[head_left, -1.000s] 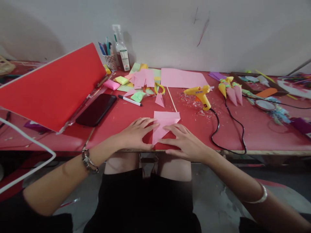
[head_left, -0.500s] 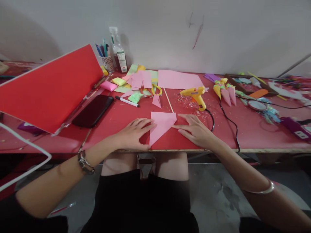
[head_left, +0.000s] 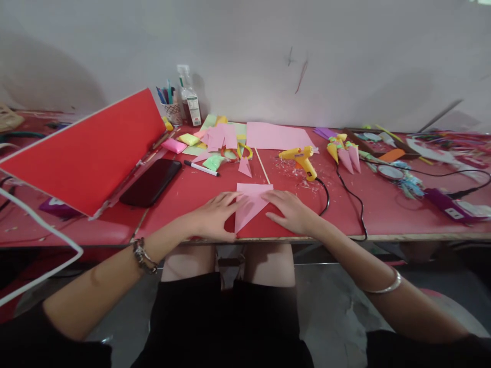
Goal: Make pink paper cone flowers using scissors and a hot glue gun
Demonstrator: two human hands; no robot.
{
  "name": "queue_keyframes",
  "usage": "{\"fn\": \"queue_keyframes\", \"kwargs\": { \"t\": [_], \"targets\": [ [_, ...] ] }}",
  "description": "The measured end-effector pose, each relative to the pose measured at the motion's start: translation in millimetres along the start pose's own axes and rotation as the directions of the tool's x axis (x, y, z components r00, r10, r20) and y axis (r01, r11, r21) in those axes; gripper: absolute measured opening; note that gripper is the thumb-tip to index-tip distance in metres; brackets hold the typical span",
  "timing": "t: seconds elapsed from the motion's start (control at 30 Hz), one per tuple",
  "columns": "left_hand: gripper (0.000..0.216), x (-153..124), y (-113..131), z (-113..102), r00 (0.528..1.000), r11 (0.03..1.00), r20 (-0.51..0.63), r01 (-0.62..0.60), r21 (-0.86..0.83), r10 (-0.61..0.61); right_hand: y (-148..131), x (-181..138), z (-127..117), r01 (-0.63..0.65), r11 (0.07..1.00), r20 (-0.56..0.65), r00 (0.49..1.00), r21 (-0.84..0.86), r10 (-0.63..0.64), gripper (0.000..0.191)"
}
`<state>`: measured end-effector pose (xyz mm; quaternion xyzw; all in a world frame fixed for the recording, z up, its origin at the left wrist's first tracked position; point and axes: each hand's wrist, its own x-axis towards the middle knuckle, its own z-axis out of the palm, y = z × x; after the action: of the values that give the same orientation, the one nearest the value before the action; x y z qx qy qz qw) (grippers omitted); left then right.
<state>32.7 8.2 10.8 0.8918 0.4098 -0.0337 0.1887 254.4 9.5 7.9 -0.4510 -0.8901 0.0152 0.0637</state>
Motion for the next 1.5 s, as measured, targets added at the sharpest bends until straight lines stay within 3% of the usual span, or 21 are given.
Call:
{"fn": "queue_keyframes", "kwargs": {
  "t": [0.2,0.33,0.43,0.53,0.63,0.7,0.83,0.97,1.1,1.2,1.33,1.5],
  "targets": [
    [0.063,6.1,20.3,8.5,0.961,0.99,-0.237,-0.137,0.031,0.14,-40.1,-6.9,-4.5,-0.017,0.967,0.039,0.999,-0.254,0.028,0.035],
    [0.067,9.5,21.5,23.0,0.955,0.983,-0.247,-0.138,0.124,0.166,-53.5,-13.5,-5.3,-0.019,0.984,-0.011,1.0,-0.175,0.017,0.027],
    [0.063,8.1,16.8,28.6,0.952,0.971,-0.234,-0.157,0.18,0.198,-43.7,-15.5,-5.2,0.032,0.998,-0.018,0.999,-0.055,-0.033,0.024],
    [0.055,5.3,11.1,27.5,0.934,0.95,-0.216,-0.244,0.193,0.284,-25.6,-17.5,-1.0,0.149,0.988,-0.017,0.989,0.041,-0.149,0.043],
    [0.048,2.9,8.9,25.1,0.921,0.944,-0.24,-0.265,0.195,0.308,-17.5,-22.7,5.9,0.206,0.978,0.024,0.978,-0.017,-0.206,0.064],
    [0.048,2.1,10.8,25.3,0.914,0.946,-0.277,-0.243,0.216,0.298,-22.5,-27.1,9.6,0.182,0.974,0.016,0.983,-0.134,-0.182,0.058],
    [0.046,3.7,21.3,28.0,0.879,0.924,-0.346,-0.225,0.308,0.329,-44.4,-32.7,13.3,0.078,0.962,-0.07,0.993,-0.263,-0.099,0.027],
    [0.037,6.2,29.5,27.4,0.865,0.894,-0.338,-0.234,0.382,0.371,-51.6,-32.0,13.0,0.075,0.979,-0.06,0.994,-0.188,-0.088,0.012],
    [0.024,2.2,21.8,24.7,0.879,0.884,-0.302,-0.23,0.407,0.368,-37.8,-30.3,12.1,0.095,0.994,-0.087,0.991,-0.056,-0.099,0.027],
    [0.022,-5.7,9.7,24.4,0.865,0.859,-0.264,-0.298,0.417,0.428,-26.1,-30.3,14.6,0.139,0.988,-0.071,0.988,0.072,-0.134,0.032],
    [0.025,-14.4,0.4,26.6,0.835,0.865,-0.333,-0.289,0.411,0.438,-22.2,-30.2,19.5,0.162,0.981,-0.068,0.986,0.104,-0.155,0.03],
    [0.027,-13.3,4.6,30.4,0.834,0.926,-0.434,-0.218,0.309,0.341,-26.8,-27.0,19.4,0.156,0.974,-0.112,0.984,0.166,-0.139,0.023]
  ]
}}
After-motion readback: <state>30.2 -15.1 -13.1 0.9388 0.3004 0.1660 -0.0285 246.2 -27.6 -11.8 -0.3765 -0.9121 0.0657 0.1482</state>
